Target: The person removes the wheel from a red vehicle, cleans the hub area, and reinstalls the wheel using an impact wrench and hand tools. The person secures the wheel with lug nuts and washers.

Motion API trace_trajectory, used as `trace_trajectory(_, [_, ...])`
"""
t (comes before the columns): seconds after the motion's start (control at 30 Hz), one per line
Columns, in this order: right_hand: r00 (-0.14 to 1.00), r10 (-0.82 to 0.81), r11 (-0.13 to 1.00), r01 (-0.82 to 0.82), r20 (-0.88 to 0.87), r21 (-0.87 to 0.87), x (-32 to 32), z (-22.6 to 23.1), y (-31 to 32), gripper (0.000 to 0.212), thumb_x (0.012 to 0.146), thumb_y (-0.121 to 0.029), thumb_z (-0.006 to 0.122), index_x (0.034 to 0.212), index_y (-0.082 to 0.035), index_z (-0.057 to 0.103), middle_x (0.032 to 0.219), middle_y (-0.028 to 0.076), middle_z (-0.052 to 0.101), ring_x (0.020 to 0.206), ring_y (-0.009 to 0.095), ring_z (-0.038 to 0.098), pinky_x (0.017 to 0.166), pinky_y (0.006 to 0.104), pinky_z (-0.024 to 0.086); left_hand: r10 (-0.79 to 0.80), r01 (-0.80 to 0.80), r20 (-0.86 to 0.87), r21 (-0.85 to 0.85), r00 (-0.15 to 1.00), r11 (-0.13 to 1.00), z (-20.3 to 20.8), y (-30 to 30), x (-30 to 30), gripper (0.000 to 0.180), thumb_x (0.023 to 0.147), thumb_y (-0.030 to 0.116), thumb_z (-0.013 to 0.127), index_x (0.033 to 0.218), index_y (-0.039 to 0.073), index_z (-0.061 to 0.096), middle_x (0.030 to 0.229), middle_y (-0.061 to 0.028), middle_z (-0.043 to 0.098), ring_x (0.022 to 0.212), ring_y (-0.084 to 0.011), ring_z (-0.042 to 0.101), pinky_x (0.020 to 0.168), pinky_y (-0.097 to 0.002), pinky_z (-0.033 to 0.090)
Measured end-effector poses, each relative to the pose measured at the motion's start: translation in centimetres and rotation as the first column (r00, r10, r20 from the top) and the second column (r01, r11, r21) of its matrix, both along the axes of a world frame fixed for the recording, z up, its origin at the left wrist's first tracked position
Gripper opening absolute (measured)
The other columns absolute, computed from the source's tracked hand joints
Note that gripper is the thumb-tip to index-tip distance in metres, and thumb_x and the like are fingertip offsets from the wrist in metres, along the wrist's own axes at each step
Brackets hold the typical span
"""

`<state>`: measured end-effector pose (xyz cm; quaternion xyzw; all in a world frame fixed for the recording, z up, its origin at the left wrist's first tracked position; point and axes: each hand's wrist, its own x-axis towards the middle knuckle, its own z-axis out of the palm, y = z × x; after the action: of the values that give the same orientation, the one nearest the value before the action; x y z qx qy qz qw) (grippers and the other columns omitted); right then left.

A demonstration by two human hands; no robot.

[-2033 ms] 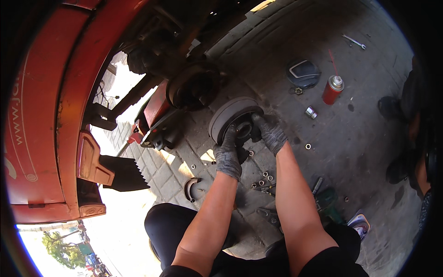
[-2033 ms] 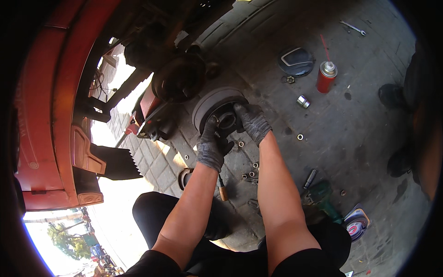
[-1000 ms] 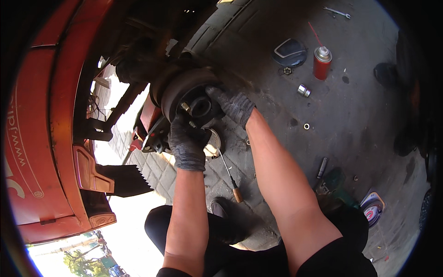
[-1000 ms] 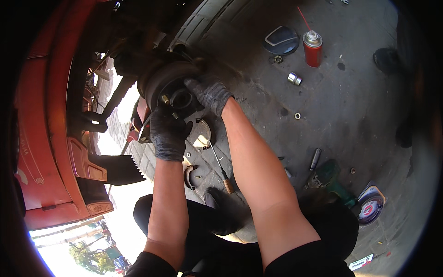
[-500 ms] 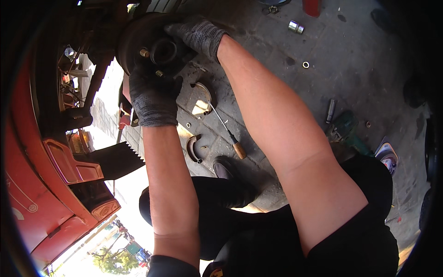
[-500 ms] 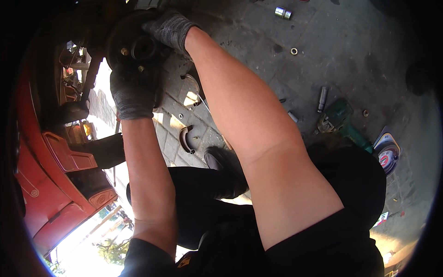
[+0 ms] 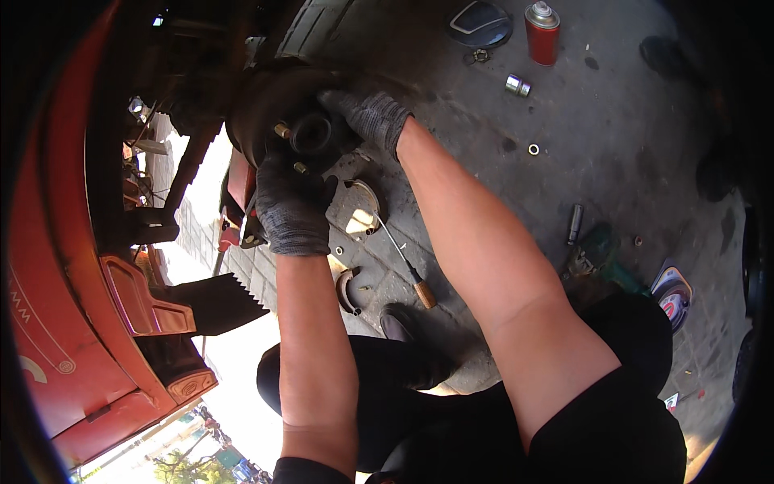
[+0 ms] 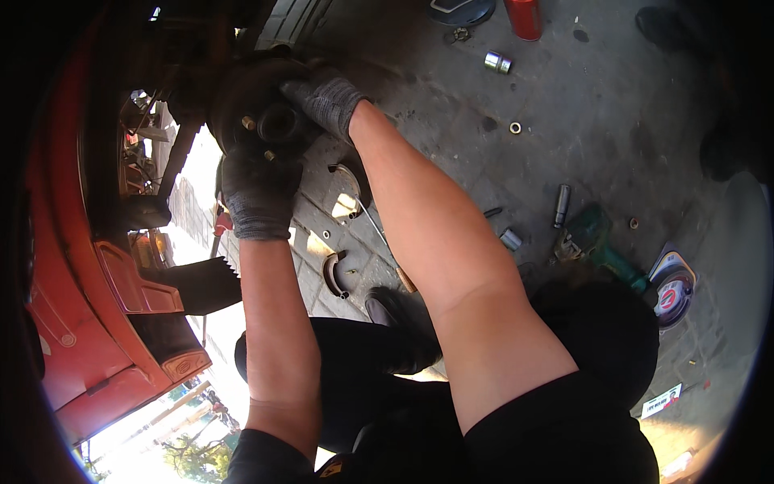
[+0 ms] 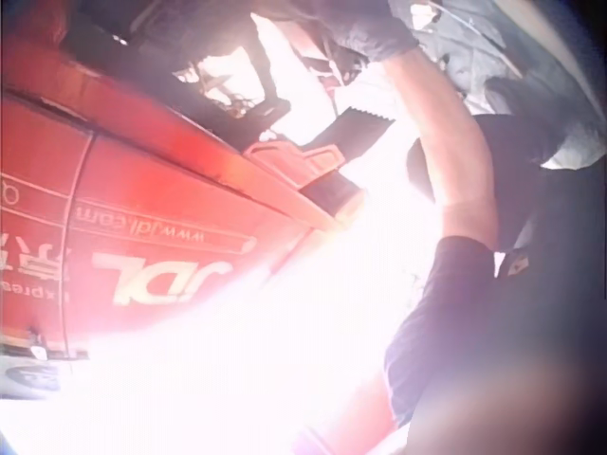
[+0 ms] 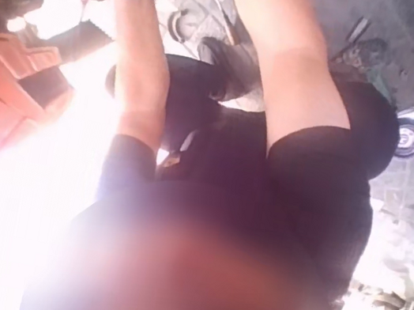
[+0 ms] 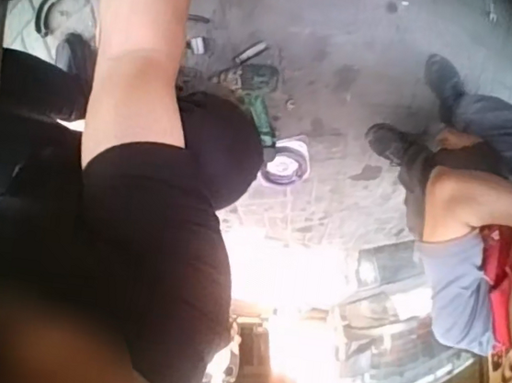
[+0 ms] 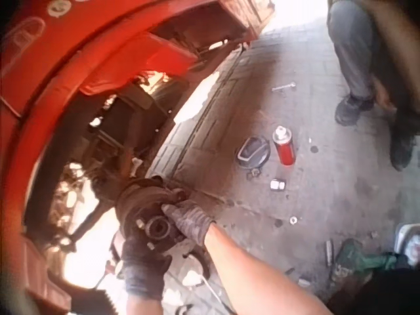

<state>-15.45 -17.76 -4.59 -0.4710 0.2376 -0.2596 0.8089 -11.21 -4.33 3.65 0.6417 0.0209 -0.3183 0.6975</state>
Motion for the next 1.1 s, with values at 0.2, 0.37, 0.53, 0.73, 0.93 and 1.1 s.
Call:
trace_trajectory(0.2, [1.000,0.021,0.999,-0.021,-0.020,0.031,0.0,0.1,-0.1,0.038,0.084,-0.027,0.060,0.110,0.001,0.063,0.094,0.016,0.068,0.087,0.022,0.066,0.074,0.0334,0.053,-0.032,0.032,-0.027,0.012,0.999,0.999,0.4,-0.4,0.1,0.034,0.075,0.023,0.059,0.107,0.012,0.058,0.112,-0.0094,0.055,0.102,-0.0268,0.053,0.082,-0.0402,0.046])
trace_trajectory(0.37, [0.997,0.059,0.984,-0.068,0.059,0.162,-0.5,0.7,0.0,0.038,0.085,-0.026,0.059,0.111,0.002,0.063,0.093,0.017,0.068,0.081,0.022,0.067,0.067,0.0324,0.054,-0.057,0.056,0.027,0.033,0.998,0.998,0.4,-0.3,0.0,0.032,0.078,0.022,0.059,0.107,0.010,0.058,0.108,-0.0092,0.055,0.099,-0.0253,0.054,0.080,-0.0388,0.048])
trace_trajectory(0.53, [0.993,-0.029,0.997,0.020,0.114,0.078,-0.2,0.2,0.5,0.040,0.087,-0.029,0.057,0.111,0.003,0.062,0.092,0.017,0.067,0.080,0.023,0.067,0.068,0.0335,0.055,-0.073,0.071,0.020,0.108,0.997,0.992,-1.0,0.3,1.5,0.042,0.090,0.044,0.049,0.126,0.022,0.053,0.132,-0.0017,0.049,0.116,-0.0259,0.045,0.098,-0.0546,0.032])
trace_trajectory(0.73, [0.999,0.049,0.994,-0.050,0.009,0.101,-0.2,-0.3,0.7,0.044,0.089,-0.037,0.054,0.111,0.001,0.063,0.090,0.016,0.068,0.077,0.022,0.067,0.067,0.0341,0.054,-0.125,0.100,0.154,0.156,0.980,0.983,-2.6,1.2,3.5,0.054,0.076,0.031,0.066,0.124,0.011,0.051,0.111,-0.0098,0.060,0.099,-0.0278,0.057,0.086,-0.0438,0.046])
trace_trajectory(0.93, [0.991,0.103,0.992,-0.096,-0.079,0.087,0.4,-0.9,0.4,0.044,0.091,-0.040,0.050,0.101,0.000,0.065,0.074,0.016,0.066,0.067,0.022,0.065,0.059,0.0356,0.052,-0.060,0.029,0.134,0.225,0.989,0.974,-1.7,0.3,2.3,0.052,0.088,0.029,0.054,0.135,0.012,0.040,0.131,-0.0106,0.047,0.122,-0.0279,0.043,0.095,-0.0509,0.041])
trace_trajectory(1.1, [0.999,0.027,0.991,-0.031,-0.034,-0.130,1.5,-1.2,0.2,0.042,0.091,-0.039,0.050,0.098,0.000,0.065,0.069,0.015,0.063,0.060,0.022,0.064,0.056,0.0349,0.052,-0.052,0.036,0.083,0.181,0.995,0.983,-1.5,0.1,2.8,0.046,0.094,0.028,0.045,0.138,0.016,0.037,0.133,-0.0075,0.043,0.121,-0.0259,0.041,0.096,-0.0567,0.037])
